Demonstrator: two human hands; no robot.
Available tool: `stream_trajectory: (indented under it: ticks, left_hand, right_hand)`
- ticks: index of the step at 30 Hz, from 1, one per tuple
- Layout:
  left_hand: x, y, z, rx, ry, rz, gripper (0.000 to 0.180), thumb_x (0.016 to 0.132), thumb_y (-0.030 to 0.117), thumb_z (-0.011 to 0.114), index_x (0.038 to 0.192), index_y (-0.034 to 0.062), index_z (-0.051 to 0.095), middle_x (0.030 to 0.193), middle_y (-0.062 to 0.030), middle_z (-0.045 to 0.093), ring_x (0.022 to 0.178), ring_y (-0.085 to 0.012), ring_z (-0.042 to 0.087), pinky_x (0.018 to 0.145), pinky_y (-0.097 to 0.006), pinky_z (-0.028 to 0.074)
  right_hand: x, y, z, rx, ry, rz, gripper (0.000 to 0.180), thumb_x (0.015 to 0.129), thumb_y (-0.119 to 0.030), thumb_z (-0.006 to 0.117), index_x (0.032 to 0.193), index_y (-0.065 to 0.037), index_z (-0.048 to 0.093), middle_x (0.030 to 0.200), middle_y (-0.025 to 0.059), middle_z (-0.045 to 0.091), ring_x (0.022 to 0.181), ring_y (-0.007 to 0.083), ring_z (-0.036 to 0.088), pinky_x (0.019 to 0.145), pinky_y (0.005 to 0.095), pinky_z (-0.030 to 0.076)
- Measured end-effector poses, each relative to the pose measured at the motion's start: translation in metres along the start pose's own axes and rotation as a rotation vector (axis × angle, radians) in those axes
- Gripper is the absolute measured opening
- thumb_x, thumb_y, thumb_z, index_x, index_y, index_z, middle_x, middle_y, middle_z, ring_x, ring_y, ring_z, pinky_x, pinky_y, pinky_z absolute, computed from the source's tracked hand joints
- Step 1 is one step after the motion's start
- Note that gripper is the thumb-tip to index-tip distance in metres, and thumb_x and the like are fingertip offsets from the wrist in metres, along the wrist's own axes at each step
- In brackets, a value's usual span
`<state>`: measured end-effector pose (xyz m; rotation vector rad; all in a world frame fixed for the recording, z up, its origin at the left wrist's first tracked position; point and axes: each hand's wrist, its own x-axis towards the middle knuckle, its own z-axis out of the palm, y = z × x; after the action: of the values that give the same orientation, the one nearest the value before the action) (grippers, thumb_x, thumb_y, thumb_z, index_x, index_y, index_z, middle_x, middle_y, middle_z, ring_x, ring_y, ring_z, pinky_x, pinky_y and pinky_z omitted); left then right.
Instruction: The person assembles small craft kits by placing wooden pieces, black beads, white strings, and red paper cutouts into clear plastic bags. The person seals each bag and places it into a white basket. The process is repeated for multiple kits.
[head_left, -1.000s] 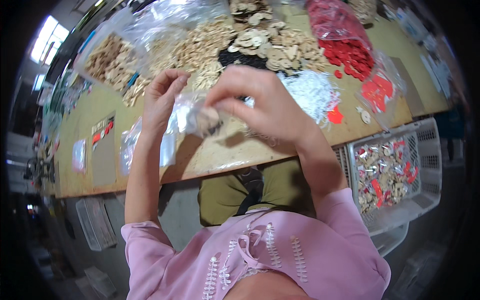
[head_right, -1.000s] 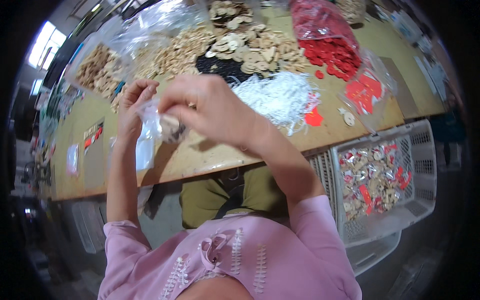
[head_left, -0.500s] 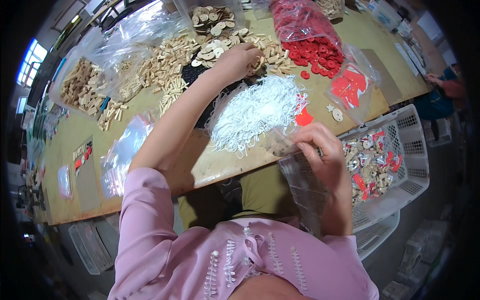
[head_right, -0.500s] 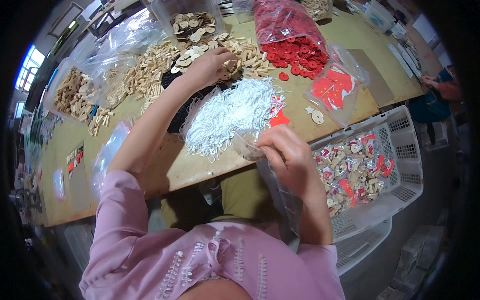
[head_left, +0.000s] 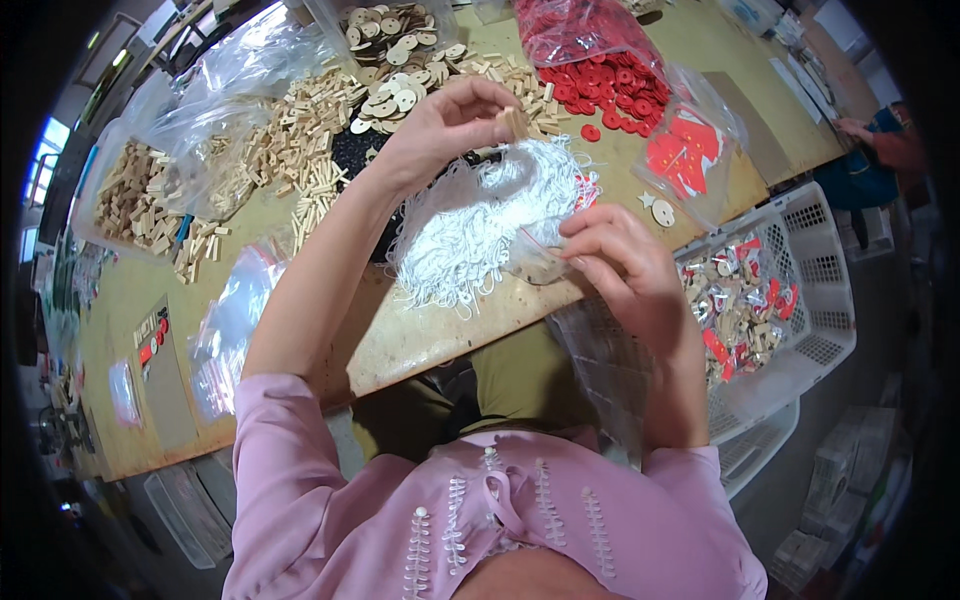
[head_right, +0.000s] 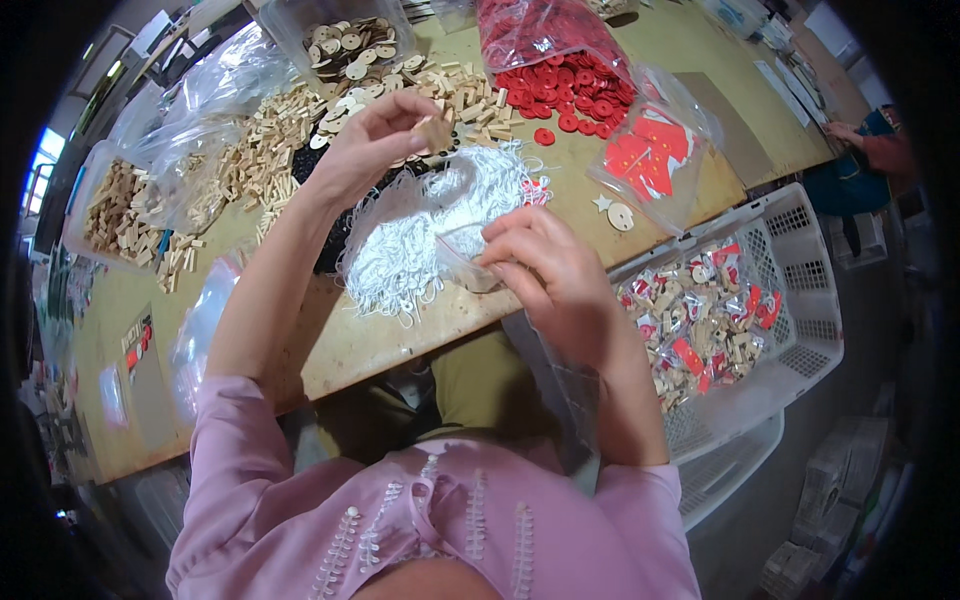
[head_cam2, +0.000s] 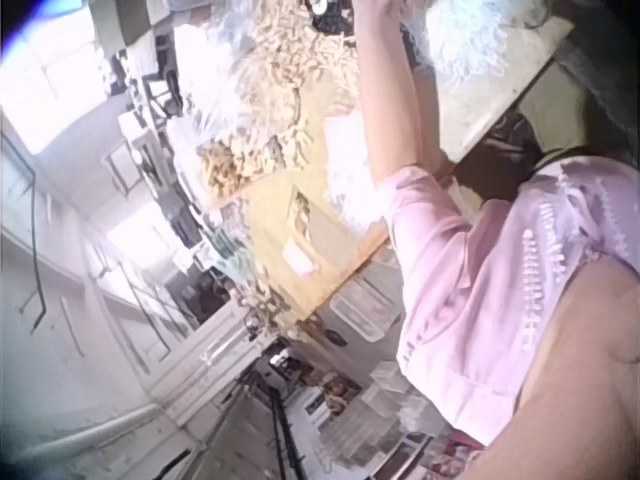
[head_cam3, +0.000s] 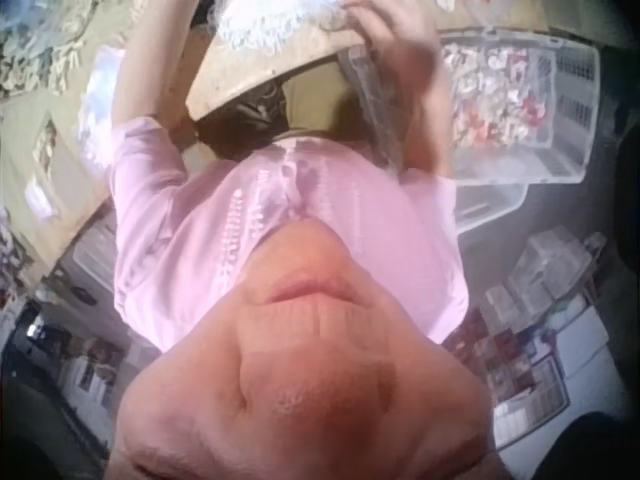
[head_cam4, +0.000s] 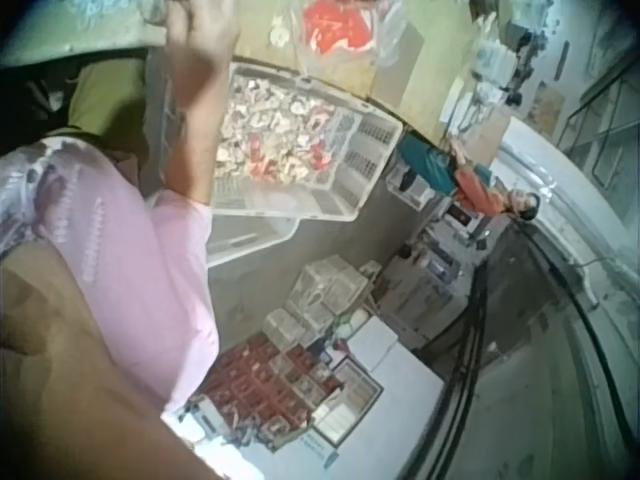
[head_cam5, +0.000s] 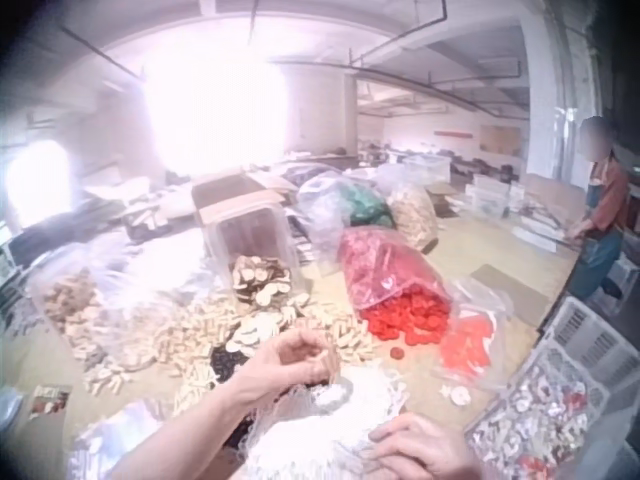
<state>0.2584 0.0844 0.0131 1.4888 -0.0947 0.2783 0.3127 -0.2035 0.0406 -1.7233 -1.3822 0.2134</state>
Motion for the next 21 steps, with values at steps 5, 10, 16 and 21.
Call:
stream_trajectory:
  ticks: [5, 10, 16, 21]
  left_hand:
    - [-0.042, 0.029, 0.035, -0.096, -0.232, -0.04, 0.038, 0.085, 0.018, 0.082, 0.117, 0.0049, 0.066, 0.119, -0.0063, 0.066, 0.113, -0.0185, 0.062, 0.104, -0.035, 0.047]
    - [-0.047, 0.025, 0.041, 0.104, -0.354, 0.114, 0.033, 0.087, 0.012, 0.078, 0.118, 0.0046, 0.069, 0.12, -0.0045, 0.066, 0.114, -0.0158, 0.061, 0.103, -0.033, 0.047]
    - [-0.02, 0.01, -0.001, 0.316, 0.142, -0.037, 0.015, 0.096, 0.009, 0.069, 0.109, 0.0019, 0.073, 0.1, -0.0017, 0.073, 0.094, -0.0093, 0.065, 0.087, -0.027, 0.052]
    - [0.038, -0.034, -0.011, 0.811, 0.205, -0.053, 0.02, 0.086, 0.011, 0.071, 0.104, 0.0034, 0.075, 0.093, -0.0142, 0.074, 0.085, -0.025, 0.073, 0.078, -0.036, 0.057]
  right_hand:
    - [0.009, -0.001, 0.0, 0.097, -0.077, 0.002, 0.01, 0.088, 0.002, 0.064, 0.095, -0.001, 0.07, 0.114, 0.0115, 0.065, 0.106, 0.0233, 0.064, 0.092, 0.0337, 0.051]
    - [0.007, -0.007, 0.001, 0.077, -0.077, -0.053, 0.011, 0.088, 0.001, 0.064, 0.096, -0.001, 0.071, 0.116, 0.0128, 0.066, 0.108, 0.0245, 0.065, 0.093, 0.0343, 0.051]
    - [-0.009, -0.005, -0.002, 0.069, -0.067, 0.022, 0.011, 0.087, 0.003, 0.065, 0.095, -0.001, 0.071, 0.12, 0.0155, 0.069, 0.105, 0.0262, 0.068, 0.091, 0.0362, 0.053]
    - [-0.019, -0.008, -0.008, -0.027, 0.031, 0.011, 0.013, 0.085, 0.005, 0.068, 0.096, -0.001, 0.072, 0.115, 0.0162, 0.071, 0.103, 0.0291, 0.07, 0.088, 0.0378, 0.055]
